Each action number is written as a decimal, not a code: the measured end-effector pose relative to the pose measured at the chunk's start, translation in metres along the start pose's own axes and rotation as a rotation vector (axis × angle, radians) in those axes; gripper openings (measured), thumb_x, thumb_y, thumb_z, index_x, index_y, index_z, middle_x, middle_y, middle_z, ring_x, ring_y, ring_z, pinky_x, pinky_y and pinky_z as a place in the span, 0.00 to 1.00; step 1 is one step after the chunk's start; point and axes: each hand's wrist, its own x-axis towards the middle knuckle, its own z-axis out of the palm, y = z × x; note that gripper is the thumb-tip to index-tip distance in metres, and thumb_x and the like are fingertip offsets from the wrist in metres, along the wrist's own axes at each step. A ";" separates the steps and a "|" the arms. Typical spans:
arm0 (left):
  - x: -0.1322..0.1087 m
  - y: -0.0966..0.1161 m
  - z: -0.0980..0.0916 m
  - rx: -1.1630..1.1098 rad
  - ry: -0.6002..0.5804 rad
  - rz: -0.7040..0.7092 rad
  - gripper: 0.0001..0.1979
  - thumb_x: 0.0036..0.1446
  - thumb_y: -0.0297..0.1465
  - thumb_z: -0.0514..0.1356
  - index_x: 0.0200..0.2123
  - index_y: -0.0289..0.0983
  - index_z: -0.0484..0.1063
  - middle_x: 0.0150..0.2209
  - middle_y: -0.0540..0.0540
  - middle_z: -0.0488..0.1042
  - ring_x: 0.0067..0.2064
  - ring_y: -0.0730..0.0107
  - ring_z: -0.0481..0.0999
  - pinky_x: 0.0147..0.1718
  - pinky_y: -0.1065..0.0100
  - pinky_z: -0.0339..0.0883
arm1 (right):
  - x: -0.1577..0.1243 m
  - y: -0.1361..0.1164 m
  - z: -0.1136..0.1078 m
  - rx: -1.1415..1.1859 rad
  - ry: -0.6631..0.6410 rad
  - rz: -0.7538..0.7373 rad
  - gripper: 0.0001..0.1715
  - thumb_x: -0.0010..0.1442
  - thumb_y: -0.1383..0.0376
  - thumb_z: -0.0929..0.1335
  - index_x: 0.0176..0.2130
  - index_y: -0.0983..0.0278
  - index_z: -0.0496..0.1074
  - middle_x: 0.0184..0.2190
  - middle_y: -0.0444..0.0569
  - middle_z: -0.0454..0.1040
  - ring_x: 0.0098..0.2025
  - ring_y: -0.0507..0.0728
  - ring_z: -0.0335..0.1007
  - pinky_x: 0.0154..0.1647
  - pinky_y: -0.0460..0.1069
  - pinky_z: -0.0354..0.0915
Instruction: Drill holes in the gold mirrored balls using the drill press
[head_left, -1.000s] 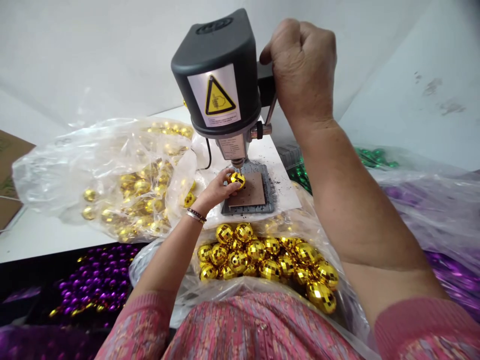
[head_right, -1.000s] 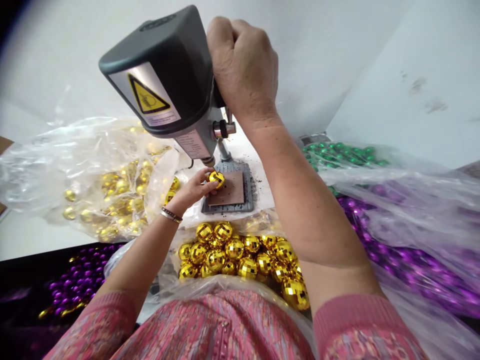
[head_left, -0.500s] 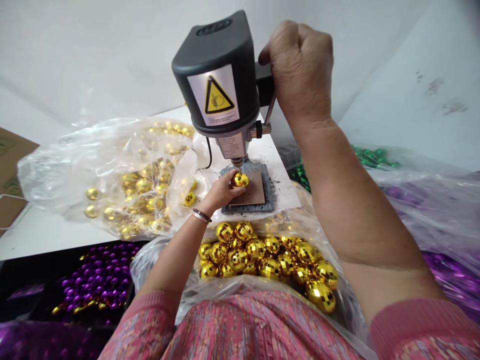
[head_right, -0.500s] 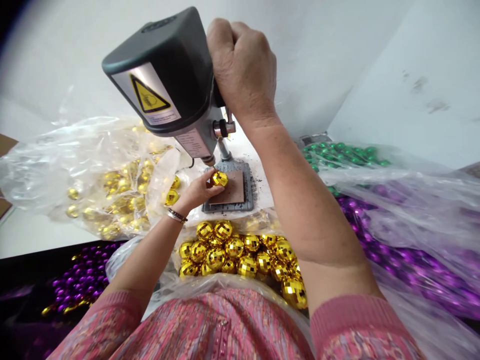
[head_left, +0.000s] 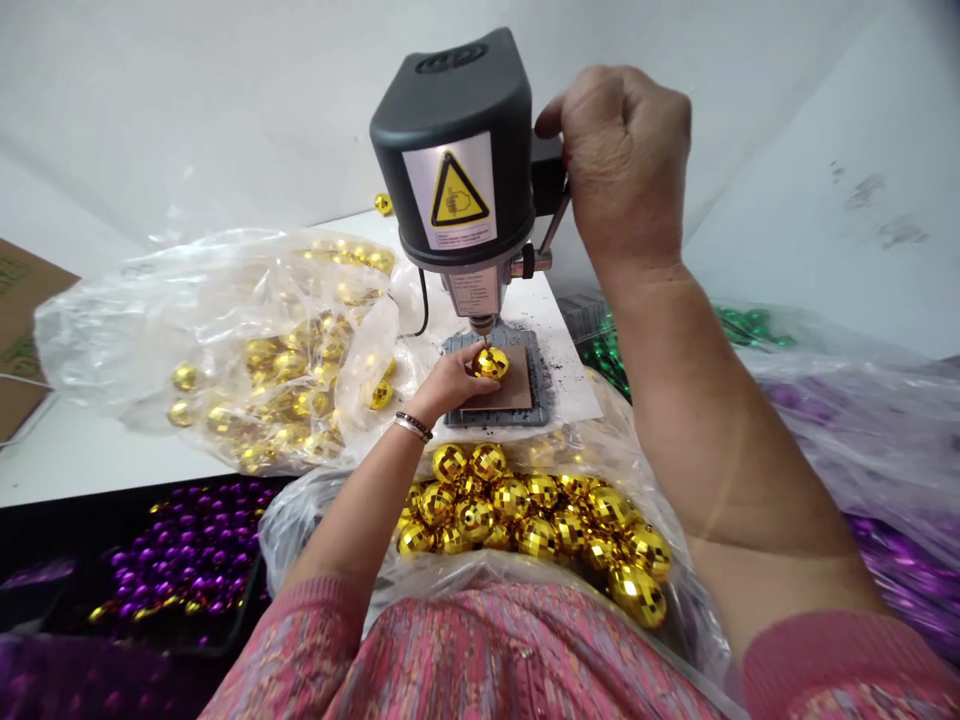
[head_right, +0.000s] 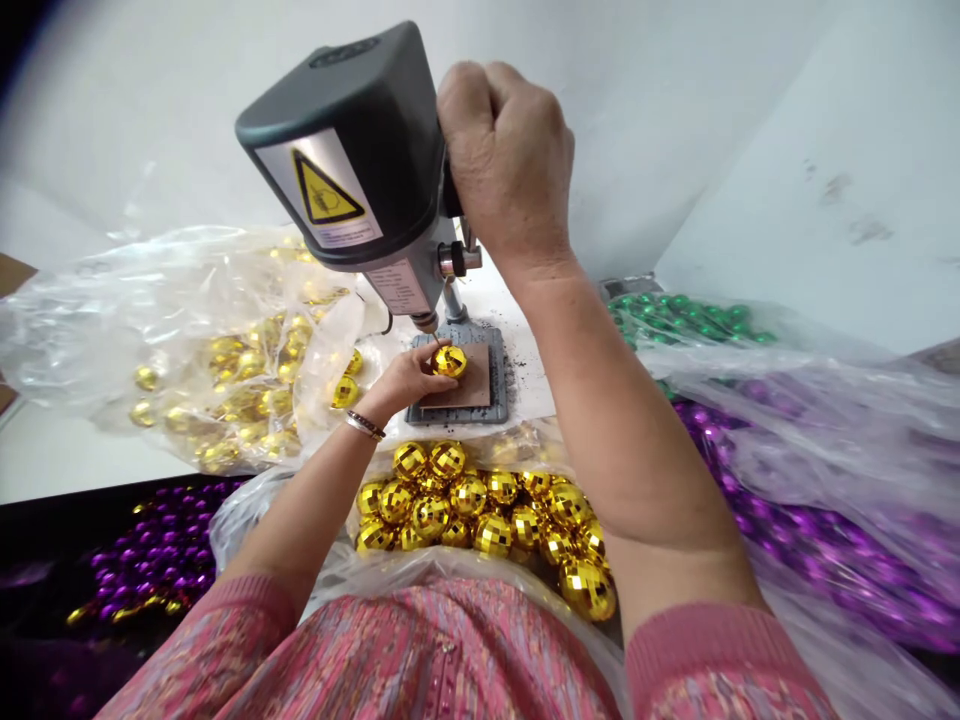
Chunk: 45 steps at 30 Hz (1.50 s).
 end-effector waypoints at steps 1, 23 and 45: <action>0.000 -0.001 0.001 -0.026 0.002 -0.008 0.42 0.44 0.28 0.72 0.65 0.35 0.70 0.44 0.46 0.82 0.41 0.63 0.79 0.46 0.62 0.74 | -0.006 -0.004 -0.003 0.029 0.014 0.026 0.22 0.70 0.65 0.57 0.36 0.71 0.75 0.28 0.43 0.66 0.32 0.44 0.61 0.38 0.44 0.57; -0.003 -0.009 0.005 -0.058 0.009 0.028 0.41 0.45 0.30 0.72 0.65 0.35 0.70 0.50 0.47 0.81 0.47 0.64 0.78 0.52 0.64 0.71 | -0.118 0.037 -0.012 -0.236 0.217 -0.550 0.21 0.65 0.69 0.59 0.51 0.61 0.76 0.34 0.47 0.76 0.33 0.51 0.66 0.38 0.48 0.64; -0.015 -0.011 0.005 -0.103 0.036 0.087 0.35 0.47 0.29 0.71 0.60 0.33 0.72 0.49 0.43 0.81 0.49 0.61 0.79 0.52 0.63 0.72 | -0.039 0.007 -0.002 0.189 0.198 -0.103 0.21 0.67 0.65 0.60 0.41 0.72 0.80 0.27 0.46 0.75 0.33 0.47 0.73 0.45 0.47 0.71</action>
